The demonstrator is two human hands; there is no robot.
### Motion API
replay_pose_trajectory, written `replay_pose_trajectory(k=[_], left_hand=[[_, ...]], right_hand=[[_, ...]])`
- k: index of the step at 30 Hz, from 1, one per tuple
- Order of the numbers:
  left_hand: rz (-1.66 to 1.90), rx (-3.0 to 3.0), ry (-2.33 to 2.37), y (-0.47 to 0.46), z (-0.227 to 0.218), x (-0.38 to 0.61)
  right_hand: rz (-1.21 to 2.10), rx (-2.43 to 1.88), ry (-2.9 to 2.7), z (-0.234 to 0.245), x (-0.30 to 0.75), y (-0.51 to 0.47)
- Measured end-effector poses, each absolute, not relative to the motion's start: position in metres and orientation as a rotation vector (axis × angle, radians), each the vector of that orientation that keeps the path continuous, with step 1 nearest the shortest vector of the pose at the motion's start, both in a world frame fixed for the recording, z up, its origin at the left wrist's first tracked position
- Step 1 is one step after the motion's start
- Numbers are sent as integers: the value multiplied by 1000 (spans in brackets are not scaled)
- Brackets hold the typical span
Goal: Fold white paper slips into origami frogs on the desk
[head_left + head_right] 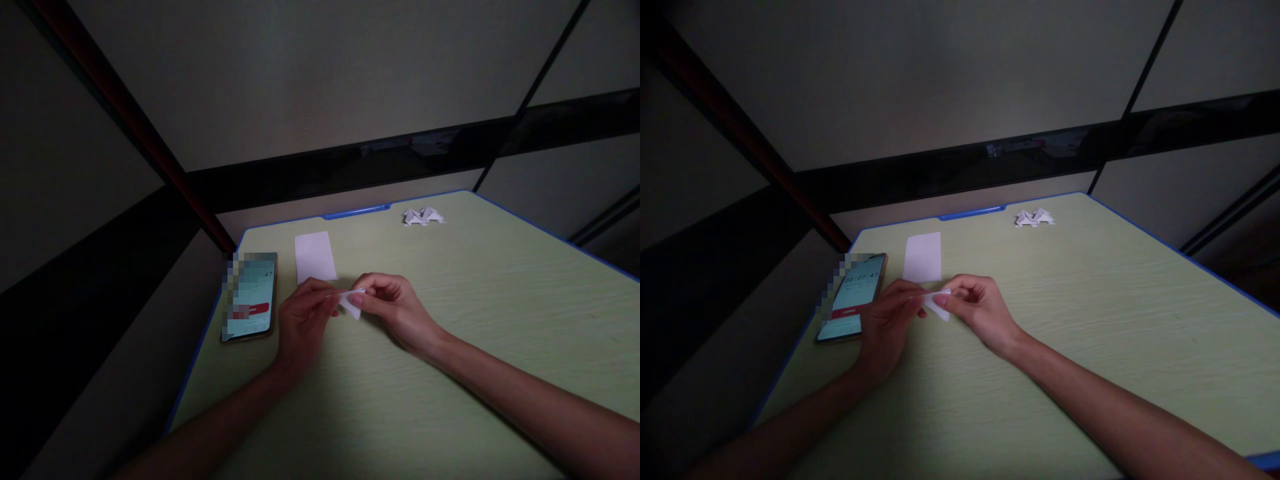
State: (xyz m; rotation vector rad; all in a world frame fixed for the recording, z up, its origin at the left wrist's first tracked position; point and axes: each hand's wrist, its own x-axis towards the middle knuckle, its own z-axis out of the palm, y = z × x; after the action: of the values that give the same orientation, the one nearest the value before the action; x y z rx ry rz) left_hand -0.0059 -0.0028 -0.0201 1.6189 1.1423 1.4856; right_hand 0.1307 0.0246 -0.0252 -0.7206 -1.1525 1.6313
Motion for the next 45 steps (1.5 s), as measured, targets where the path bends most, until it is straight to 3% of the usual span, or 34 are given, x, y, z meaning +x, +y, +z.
replay_pose_trajectory(k=[13,26,45], left_hand=[[1447,1509,1129,1,-18,-4],[1002,1403,1279,0,-19,-3],[1099,1266,1214,-1,-21,-2]], right_hand=[[1522,-873,-1231,-23,135,27],[1397,-949,-1609,-12,142,31],[1526,-903,-1678,-18,136,28]])
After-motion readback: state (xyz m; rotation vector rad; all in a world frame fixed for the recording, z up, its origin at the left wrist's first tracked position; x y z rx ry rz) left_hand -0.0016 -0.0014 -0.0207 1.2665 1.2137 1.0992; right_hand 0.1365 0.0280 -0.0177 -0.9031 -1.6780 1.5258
